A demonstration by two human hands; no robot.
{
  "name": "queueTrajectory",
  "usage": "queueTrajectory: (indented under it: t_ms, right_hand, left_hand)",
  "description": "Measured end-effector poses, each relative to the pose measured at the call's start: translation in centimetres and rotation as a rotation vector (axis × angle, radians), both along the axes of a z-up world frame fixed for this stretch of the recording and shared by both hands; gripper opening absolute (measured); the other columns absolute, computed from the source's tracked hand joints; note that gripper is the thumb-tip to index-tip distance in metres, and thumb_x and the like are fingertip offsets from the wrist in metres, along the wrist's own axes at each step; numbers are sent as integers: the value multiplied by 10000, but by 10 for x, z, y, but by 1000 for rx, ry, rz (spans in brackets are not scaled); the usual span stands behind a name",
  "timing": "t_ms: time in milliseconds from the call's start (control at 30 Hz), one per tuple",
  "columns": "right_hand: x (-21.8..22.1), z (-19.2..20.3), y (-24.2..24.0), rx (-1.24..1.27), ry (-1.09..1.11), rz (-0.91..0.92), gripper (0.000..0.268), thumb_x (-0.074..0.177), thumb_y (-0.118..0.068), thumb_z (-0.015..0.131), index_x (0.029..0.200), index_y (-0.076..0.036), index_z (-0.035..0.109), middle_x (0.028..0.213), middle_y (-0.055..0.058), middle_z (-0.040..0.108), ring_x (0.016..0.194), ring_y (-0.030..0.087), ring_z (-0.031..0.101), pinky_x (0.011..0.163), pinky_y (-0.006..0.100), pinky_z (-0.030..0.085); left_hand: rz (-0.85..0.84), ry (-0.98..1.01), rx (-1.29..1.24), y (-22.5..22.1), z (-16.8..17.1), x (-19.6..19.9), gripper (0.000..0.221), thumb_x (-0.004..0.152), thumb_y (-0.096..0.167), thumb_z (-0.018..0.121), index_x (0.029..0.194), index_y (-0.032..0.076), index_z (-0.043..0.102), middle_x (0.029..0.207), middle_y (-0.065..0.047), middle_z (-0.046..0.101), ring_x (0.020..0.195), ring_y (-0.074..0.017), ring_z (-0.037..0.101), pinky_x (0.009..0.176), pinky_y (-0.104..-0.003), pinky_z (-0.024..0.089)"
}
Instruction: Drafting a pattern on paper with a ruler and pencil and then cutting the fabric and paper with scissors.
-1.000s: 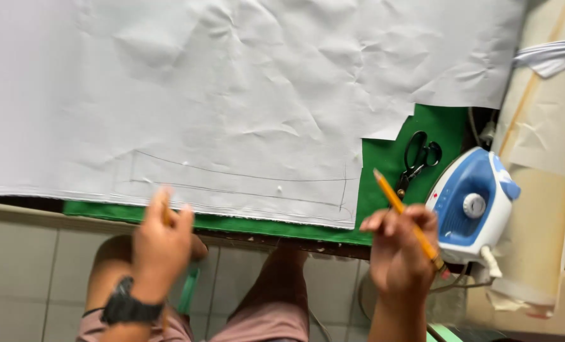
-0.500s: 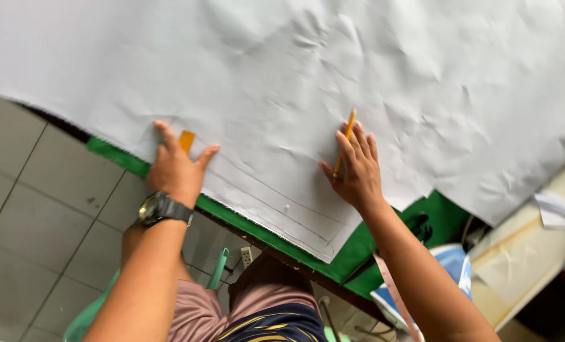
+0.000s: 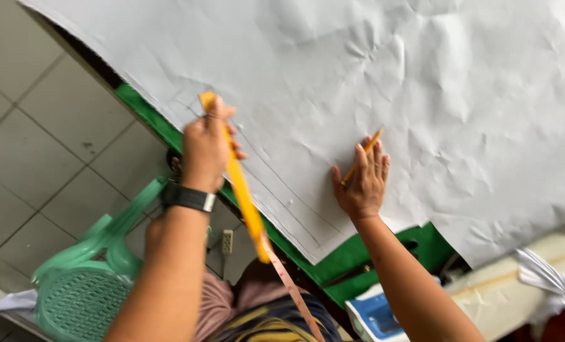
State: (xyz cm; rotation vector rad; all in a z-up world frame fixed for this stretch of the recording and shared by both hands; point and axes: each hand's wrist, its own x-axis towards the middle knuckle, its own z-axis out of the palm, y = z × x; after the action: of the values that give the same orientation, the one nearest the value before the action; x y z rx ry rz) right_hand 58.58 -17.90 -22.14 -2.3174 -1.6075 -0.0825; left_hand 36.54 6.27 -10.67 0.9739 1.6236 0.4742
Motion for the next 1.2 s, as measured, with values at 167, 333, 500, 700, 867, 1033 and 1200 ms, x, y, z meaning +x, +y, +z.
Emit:
queueTrajectory:
  t_ms: [167,333,500,700,867,1033,1200]
  right_hand:
    - [1,-2,-8,13,-14,-18,733,911,-458,728,1476,-70,467,1591,168,475,1487,384,399,1227,529,212]
    - [6,-5,-13,34,49,8,703,942,-415,731,1488,-68,455,1591,169,467,1491,380,388,1228,528,204]
    - [19,-1,-18,94,167,44,654,983,-378,717,1497,-67,461,1595,149,468,1502,345,374,1235,490,188]
    - [31,51,-50,281,468,208,445,984,13,707,1402,2,555,1392,189,630,1323,436,555,1121,490,436]
    - [44,58,-90,175,486,398,335,1023,-164,643,1320,-15,687,1248,191,706,1255,467,619,1046,521,496]
    - [28,70,-101,189,548,432,349,1019,-45,601,1338,94,604,1254,266,677,1205,504,626,979,528,529]
    - [20,85,-100,175,697,295,334,1025,-34,599,1353,29,607,1251,204,702,1207,410,657,986,475,540]
  left_hand:
    - [-141,91,540,-60,-49,12,551,1008,484,685,1166,-44,673,1078,-275,603,1107,-515,595,974,-546,509]
    - [-508,429,786,-139,-51,4,1043,865,474,860,1609,18,288,1567,-326,323,1447,-563,340,1134,-704,340]
    - [-923,615,539,-194,-63,16,1211,795,753,687,1648,57,183,1703,-243,130,1571,-443,104,1198,-723,52]
    - [-1003,723,382,-219,-61,33,1222,808,778,620,1662,92,79,1727,-193,16,1589,-387,-12,1212,-726,-49]
    - [-1039,750,344,-220,-62,38,1246,798,841,556,1660,103,42,1733,-149,-36,1592,-377,-23,1171,-792,-10]
    - [-1055,747,320,-224,-60,39,1256,800,856,545,1661,117,7,1733,-131,-69,1586,-399,-60,1150,-826,-26]
    - [-1060,743,339,-223,-54,38,1253,815,837,562,1663,103,2,1730,-133,-91,1584,-403,-85,1148,-824,-24]
